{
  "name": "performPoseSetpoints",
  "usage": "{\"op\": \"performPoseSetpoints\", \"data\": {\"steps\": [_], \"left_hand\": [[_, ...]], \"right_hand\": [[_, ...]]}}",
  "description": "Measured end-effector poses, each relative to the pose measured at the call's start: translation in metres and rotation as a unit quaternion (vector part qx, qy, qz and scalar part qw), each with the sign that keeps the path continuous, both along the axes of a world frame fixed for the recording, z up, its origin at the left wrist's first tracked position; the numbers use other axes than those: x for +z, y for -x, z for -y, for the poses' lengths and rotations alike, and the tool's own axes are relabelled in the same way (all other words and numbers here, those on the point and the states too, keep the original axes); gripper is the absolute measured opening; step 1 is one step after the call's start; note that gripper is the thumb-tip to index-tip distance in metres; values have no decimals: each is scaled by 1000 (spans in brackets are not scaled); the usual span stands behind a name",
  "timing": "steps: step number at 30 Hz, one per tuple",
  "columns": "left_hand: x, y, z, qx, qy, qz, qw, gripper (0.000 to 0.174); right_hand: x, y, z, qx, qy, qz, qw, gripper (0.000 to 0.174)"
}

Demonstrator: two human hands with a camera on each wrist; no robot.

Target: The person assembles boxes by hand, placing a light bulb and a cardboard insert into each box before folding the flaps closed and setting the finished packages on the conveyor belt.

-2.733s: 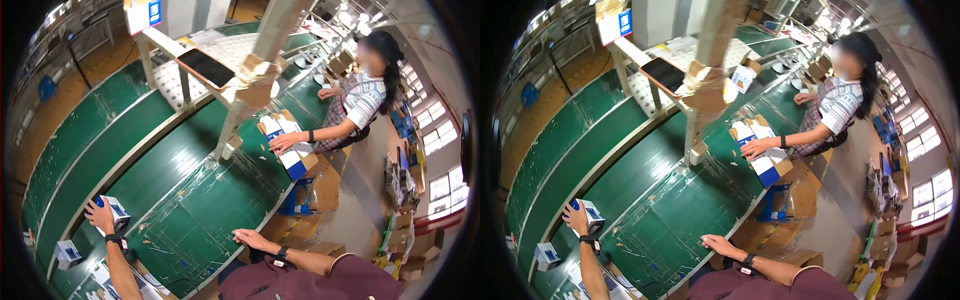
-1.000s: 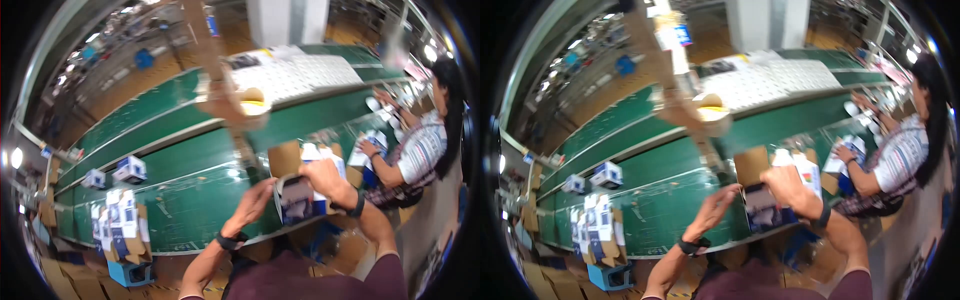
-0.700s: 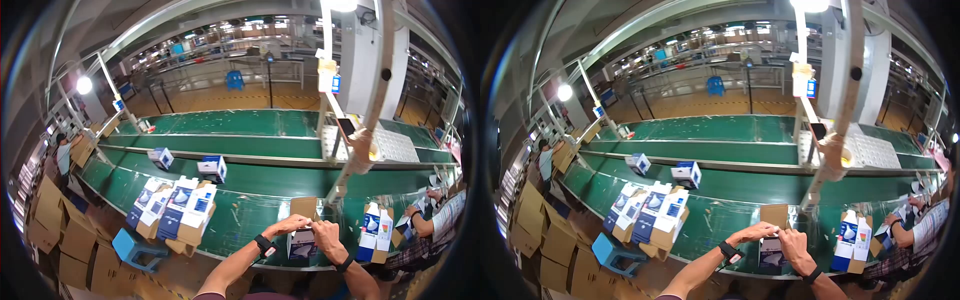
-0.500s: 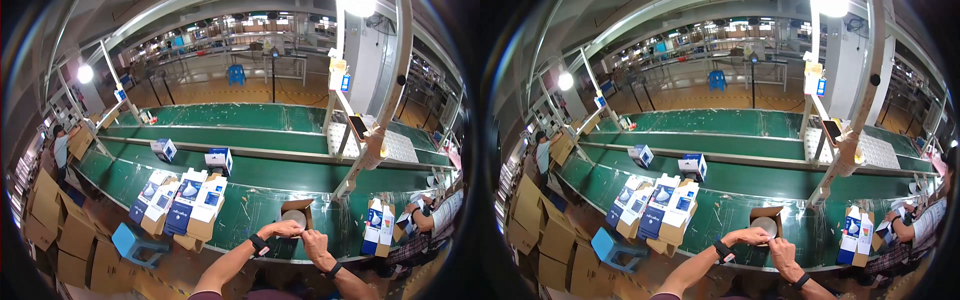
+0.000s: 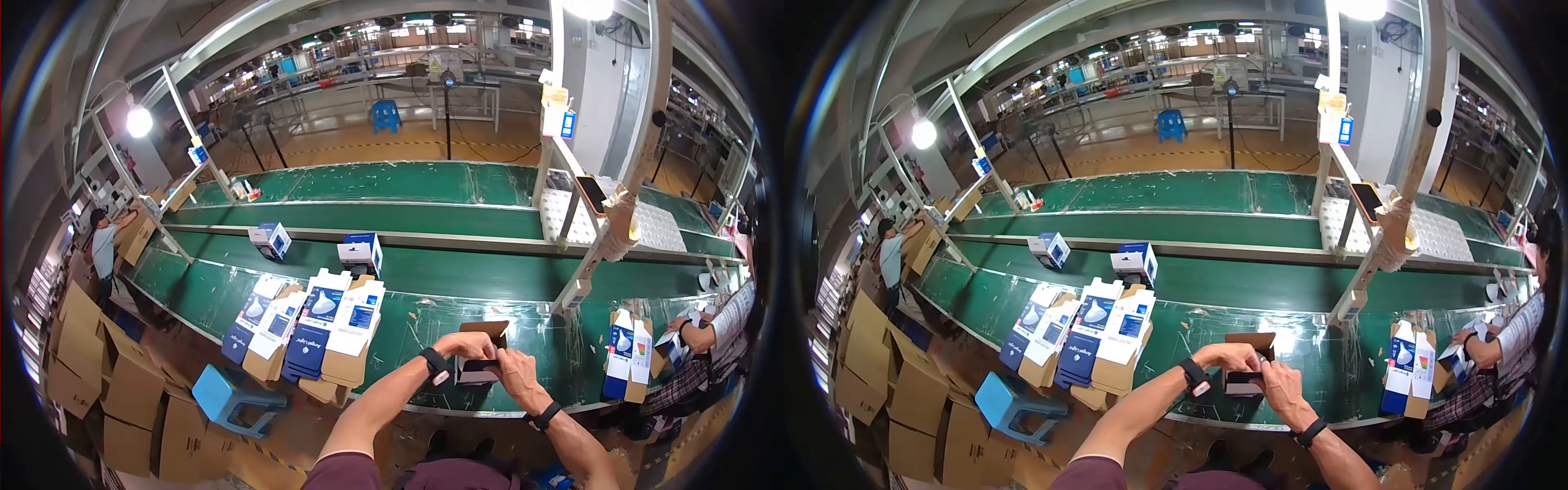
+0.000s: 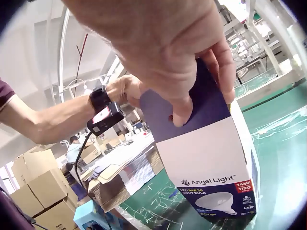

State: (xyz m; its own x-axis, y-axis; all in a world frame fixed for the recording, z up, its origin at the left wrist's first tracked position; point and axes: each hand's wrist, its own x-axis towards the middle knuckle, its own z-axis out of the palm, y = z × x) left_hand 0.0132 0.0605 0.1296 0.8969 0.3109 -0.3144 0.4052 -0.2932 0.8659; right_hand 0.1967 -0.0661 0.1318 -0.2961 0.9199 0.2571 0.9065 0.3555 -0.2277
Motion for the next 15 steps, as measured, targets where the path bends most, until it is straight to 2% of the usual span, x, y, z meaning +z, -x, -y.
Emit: {"op": "performPoseSetpoints", "data": {"steps": [1, 4, 5, 8, 10, 12, 15], "left_hand": [[3, -3, 0, -22, -26, -15, 999, 24], [-37, -8, -7, 7, -3, -33, 999, 23], [-48, -10, -6, 34, 62, -69, 995, 20], [-91, -21, -1, -19, -1, -71, 997, 25], [-48, -18, 13, -22, -24, 3, 999, 31], [-111, -22, -4, 0, 40, -15, 999, 27], [-90, -12, 2, 88, 118, -7, 989, 20]], "right_hand": [[-5, -1, 1, 10, -8, -5, 1000, 34], [-6, -7, -2, 48, -29, 4, 998, 36], [1, -9, -1, 65, -32, 19, 997, 36], [14, -1, 5, 64, -25, 76, 995, 38], [11, 5, 8, 56, -60, 92, 992, 38], [2, 3, 13, 49, -73, 61, 994, 40], [-13, -1, 17, 46, -94, 26, 994, 45]]}}
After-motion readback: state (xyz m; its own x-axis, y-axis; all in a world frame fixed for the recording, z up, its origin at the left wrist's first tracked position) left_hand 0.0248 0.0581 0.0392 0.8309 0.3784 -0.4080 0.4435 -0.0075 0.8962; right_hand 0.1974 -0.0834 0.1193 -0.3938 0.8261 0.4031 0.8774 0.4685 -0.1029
